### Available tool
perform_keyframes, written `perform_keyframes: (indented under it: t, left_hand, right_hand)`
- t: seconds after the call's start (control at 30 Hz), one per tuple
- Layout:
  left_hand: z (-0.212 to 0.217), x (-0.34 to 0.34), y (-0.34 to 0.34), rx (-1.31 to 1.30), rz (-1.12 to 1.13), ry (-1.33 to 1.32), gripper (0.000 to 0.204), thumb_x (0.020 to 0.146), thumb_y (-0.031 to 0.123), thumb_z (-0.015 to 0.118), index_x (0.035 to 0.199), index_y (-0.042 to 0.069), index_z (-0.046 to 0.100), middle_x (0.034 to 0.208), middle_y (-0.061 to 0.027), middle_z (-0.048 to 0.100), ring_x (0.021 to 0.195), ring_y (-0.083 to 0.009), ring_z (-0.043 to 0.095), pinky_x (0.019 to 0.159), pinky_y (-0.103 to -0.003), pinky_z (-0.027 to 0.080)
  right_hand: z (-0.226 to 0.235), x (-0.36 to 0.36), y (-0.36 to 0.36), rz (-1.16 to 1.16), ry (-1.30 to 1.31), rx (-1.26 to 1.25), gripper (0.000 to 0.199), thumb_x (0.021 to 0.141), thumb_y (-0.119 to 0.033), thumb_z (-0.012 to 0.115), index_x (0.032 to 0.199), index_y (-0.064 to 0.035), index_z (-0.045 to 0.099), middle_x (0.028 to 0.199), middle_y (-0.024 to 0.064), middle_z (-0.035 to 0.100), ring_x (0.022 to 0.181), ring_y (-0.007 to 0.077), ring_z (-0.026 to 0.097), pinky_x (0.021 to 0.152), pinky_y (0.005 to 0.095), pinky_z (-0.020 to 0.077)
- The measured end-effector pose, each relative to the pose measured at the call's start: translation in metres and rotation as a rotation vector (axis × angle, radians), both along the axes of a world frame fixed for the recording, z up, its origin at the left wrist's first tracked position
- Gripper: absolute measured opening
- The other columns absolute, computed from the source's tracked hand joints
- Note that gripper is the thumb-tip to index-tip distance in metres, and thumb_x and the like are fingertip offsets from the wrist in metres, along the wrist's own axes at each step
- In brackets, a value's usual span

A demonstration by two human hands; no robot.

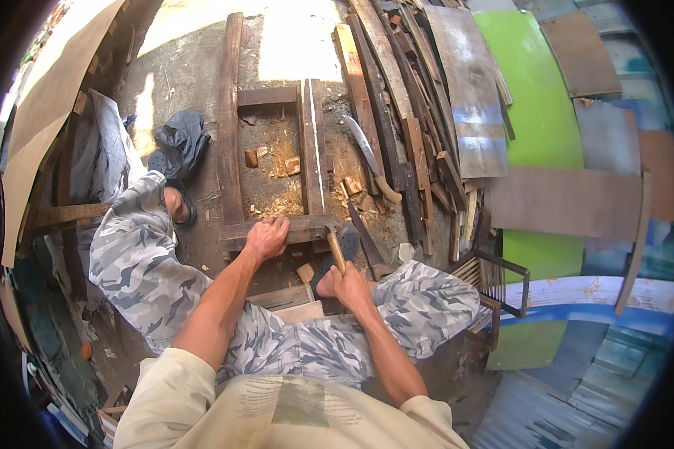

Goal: The person sits on the ground and uses a hammer to drive nails into a small wooden frame. They repeatedly position the frame, strike the nails, and adjust the wood pieces to secure them together.

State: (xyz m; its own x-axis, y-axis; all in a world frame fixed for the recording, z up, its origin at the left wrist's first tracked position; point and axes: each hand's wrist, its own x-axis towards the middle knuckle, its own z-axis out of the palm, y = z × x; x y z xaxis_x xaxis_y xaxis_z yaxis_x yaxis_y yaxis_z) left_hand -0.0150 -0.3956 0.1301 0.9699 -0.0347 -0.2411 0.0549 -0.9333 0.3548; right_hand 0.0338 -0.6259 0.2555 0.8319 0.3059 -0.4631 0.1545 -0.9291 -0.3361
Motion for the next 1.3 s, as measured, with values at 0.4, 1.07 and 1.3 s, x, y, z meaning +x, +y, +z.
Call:
perform_keyframes:
  t: [0.4,1.07,1.3]
  left_hand:
    - [-0.004,-0.001,0.000,-0.042,0.005,0.004,0.060,0.073,0.029,0.080,0.117,0.000,0.052,0.131,-0.0194,0.059,0.117,-0.0361,0.060,0.090,-0.041,0.055]
    - [-0.008,0.000,0.010,-0.048,0.012,0.021,0.057,0.072,0.032,0.080,0.111,0.002,0.053,0.118,-0.0161,0.064,0.109,-0.0334,0.065,0.082,-0.041,0.058]
    - [-0.001,-0.002,0.007,-0.038,0.012,-0.017,0.057,0.071,0.030,0.079,0.112,0.001,0.053,0.123,-0.0180,0.063,0.111,-0.0333,0.064,0.082,-0.040,0.058]
  right_hand:
    - [-0.006,-0.015,-0.023,0.069,0.122,-0.011,0.037,0.097,-0.035,0.056,0.103,0.0011,0.058,0.083,0.0329,0.064,0.084,0.0522,0.063,0.073,0.0575,0.0477]
    - [0.030,-0.013,0.012,0.032,0.085,0.285,0.037,0.099,-0.035,0.055,0.107,0.0013,0.054,0.074,0.0257,0.064,0.074,0.0457,0.066,0.067,0.0497,0.0494]
    - [0.056,-0.007,0.046,-0.121,-0.144,0.477,0.032,0.100,-0.033,0.054,0.108,-0.0014,0.053,0.072,0.0268,0.063,0.073,0.0502,0.064,0.065,0.0525,0.0490]
